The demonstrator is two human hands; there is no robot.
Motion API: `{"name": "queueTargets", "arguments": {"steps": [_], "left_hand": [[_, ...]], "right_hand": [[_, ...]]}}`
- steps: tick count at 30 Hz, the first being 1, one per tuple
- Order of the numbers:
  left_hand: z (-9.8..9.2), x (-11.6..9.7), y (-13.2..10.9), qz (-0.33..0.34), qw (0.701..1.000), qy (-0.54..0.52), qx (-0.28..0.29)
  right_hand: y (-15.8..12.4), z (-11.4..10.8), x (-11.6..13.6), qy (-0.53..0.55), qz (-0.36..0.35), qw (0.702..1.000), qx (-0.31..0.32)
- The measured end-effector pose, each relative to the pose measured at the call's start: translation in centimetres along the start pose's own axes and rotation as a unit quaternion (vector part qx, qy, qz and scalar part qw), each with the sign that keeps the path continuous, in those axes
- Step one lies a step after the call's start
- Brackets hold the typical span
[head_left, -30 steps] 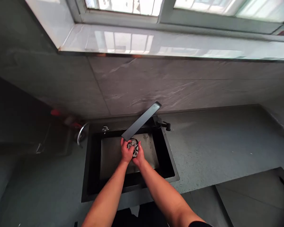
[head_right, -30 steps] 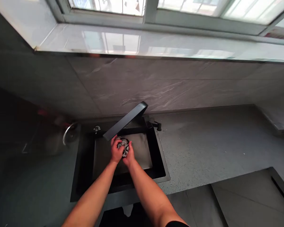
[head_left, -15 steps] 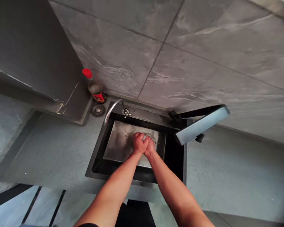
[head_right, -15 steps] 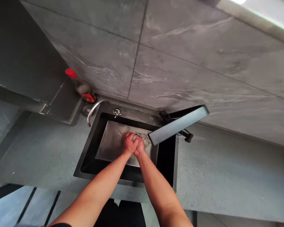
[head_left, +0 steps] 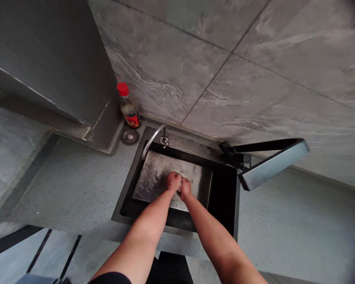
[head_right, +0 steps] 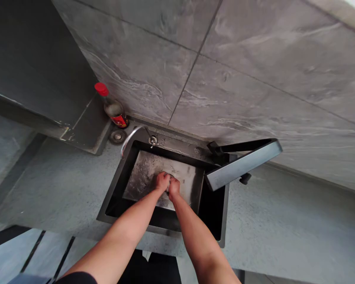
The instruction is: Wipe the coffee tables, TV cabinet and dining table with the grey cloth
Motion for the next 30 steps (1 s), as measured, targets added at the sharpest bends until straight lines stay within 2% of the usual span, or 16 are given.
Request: {"name": "queueTargets", "arguments": {"steps": [2,4,7,10,13,17,20,24,27,30], "left_hand": [[0.7,-2.6,-1.9,0.061,0.997,-0.028,0.038],[0.4,-5.7,-4.6,0.139,0.986,-0.063,0.069],[-1.8,-10.3,-9.1,0.253,0.955,-0.116,0.1],[-5.0,-13.6,-13.2,0.337,0.921,-0.16,0.115],[-8.3,-16.0,-16.2,0.385,0.897,-0.185,0.114],[-12.7,-18.9,-20.4,0.433,0.876,-0.187,0.099],[-16.0,-21.4,-24.5,0.471,0.863,-0.168,0.075],[-20.3,-24.4,-30.3,0.502,0.858,-0.113,0.005],[-22.7,-26.4,-34.8,0.517,0.853,-0.062,-0.043],[-23.6,-28.6,-40.0,0.59,0.802,0.033,-0.082]], "right_hand": [[-2.6,-2.7,2.8,0.002,-0.027,0.999,-0.04],[-5.8,-5.3,6.2,0.012,-0.051,0.996,-0.068],[-10.9,-8.0,11.3,0.042,-0.079,0.993,-0.078],[-15.8,-8.5,15.9,0.059,-0.119,0.99,-0.058],[-20.4,-7.7,20.9,-0.012,-0.218,0.974,-0.061],[-26.8,-5.2,28.1,-0.165,-0.362,0.916,-0.047],[-31.7,-3.2,32.7,-0.207,-0.424,0.882,-0.007],[-37.2,-0.4,37.4,-0.203,-0.458,0.864,0.06],[-39.9,2.0,39.1,-0.171,-0.426,0.879,0.128],[-42.1,3.6,40.0,-0.124,-0.388,0.896,0.177]]}}
Point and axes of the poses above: each hand's wrist, its own y-axis towards the middle knuckle, its own z-axis out of the palm, x = y × z, the point moved 8 cm from there along y, towards the middle knuckle, and after that the axes turned 12 degrees about y, right-handed, at the moved point
